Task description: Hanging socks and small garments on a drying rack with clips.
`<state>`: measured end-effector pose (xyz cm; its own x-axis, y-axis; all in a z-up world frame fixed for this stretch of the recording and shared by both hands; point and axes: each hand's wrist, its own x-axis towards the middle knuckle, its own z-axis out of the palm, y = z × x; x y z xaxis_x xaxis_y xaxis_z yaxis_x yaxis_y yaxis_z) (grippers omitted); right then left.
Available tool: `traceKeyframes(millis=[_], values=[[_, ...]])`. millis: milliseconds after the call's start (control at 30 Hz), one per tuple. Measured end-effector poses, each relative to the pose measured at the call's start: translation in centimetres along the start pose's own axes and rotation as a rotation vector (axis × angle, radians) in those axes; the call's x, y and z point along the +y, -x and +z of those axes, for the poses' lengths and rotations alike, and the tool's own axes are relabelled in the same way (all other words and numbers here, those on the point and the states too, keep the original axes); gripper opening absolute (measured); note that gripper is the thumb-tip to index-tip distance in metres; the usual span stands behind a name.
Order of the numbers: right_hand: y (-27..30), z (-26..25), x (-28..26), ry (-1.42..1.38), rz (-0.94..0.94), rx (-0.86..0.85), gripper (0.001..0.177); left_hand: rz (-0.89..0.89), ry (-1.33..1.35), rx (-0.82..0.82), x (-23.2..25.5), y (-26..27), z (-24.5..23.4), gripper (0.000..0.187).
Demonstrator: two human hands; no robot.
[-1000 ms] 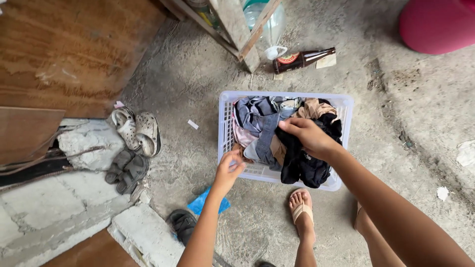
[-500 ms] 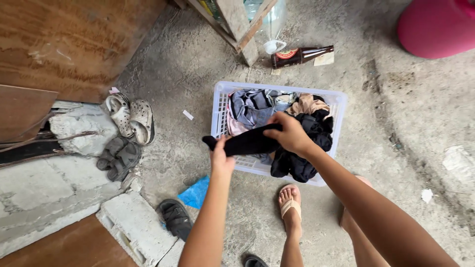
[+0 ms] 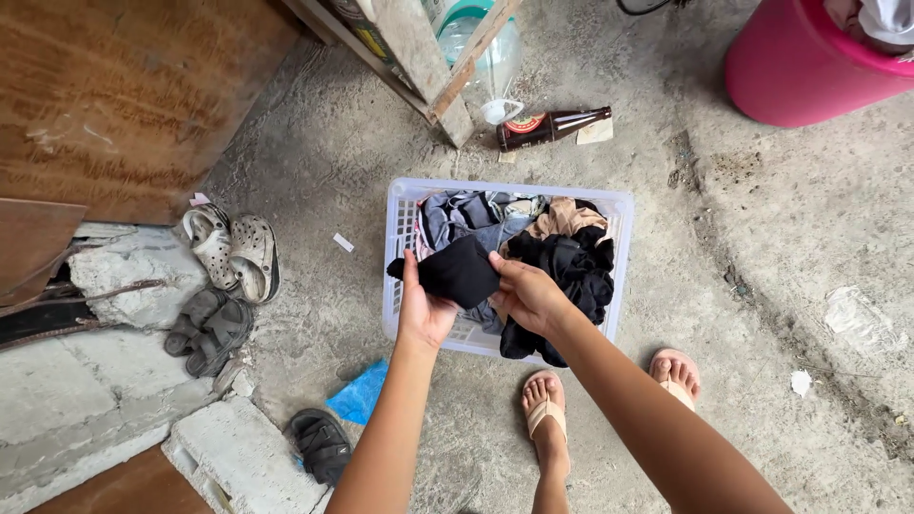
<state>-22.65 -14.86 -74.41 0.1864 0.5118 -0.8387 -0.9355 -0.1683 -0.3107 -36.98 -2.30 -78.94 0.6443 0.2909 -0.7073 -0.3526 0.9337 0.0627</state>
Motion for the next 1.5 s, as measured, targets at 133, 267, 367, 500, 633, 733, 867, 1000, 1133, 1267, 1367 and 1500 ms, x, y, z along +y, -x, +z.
traceKeyframes(millis=[133, 267, 367, 500, 633, 733, 867, 1000, 1133, 1267, 1367, 1500], values=[[0.8, 0.9, -0.9, 0.020, -0.094, 0.002, 0.017, 0.133, -0.072, 0.204, -0.7, 0.2, 1.3, 0.063], [1.2, 2.5, -1.4, 0.516, -0.540, 0.060, 0.018, 0.273, -0.481, 0.204, -1.7, 2.4, 5.0, 0.058], [1.0, 2.4, -2.2, 0.716, -0.642, 0.071, 0.020, 0.281, -0.686, 0.025, -1.9, 1.9, 4.8, 0.056], [1.8, 2.6, -3.9, 0.868, -0.638, 0.052, 0.026, 0.220, -0.608, -0.055, -1.3, 2.7, 4.8, 0.052], [5.2, 5.1, -6.1, 1.214, -0.862, 0.023, 0.029, 0.173, -0.613, -0.103, -1.2, 2.7, 4.3, 0.051], [6.2, 5.9, -6.4, 1.377, -0.897, -0.020, 0.031, 0.133, -0.613, -0.175, -1.2, 2.3, 3.1, 0.047], [5.4, 4.9, -6.2, 1.508, -1.002, -0.034, 0.026, 0.080, -0.666, -0.201, -1.3, 2.8, 3.7, 0.050], [4.8, 3.5, -6.1, 1.323, -0.960, 0.003, 0.016, 0.045, -0.646, -0.144, -1.4, 3.7, 5.5, 0.055], [4.8, 3.3, -6.3, 1.236, -0.917, -0.002, 0.015, 0.003, -0.639, -0.137, -1.1, 3.5, 5.9, 0.056], [4.2, 2.6, -6.4, 1.101, -0.898, 0.045, 0.014, 0.077, -0.642, -0.092, 0.0, 2.4, 4.8, 0.052], [3.4, 2.1, -6.4, 0.905, -0.742, 0.110, 0.014, 0.129, -0.652, -0.069, 0.5, 2.2, 5.5, 0.050], [5.4, 3.4, -7.2, 0.785, -0.604, -0.038, 0.035, 0.082, -0.739, -0.088, 0.9, 2.7, 7.5, 0.051]])
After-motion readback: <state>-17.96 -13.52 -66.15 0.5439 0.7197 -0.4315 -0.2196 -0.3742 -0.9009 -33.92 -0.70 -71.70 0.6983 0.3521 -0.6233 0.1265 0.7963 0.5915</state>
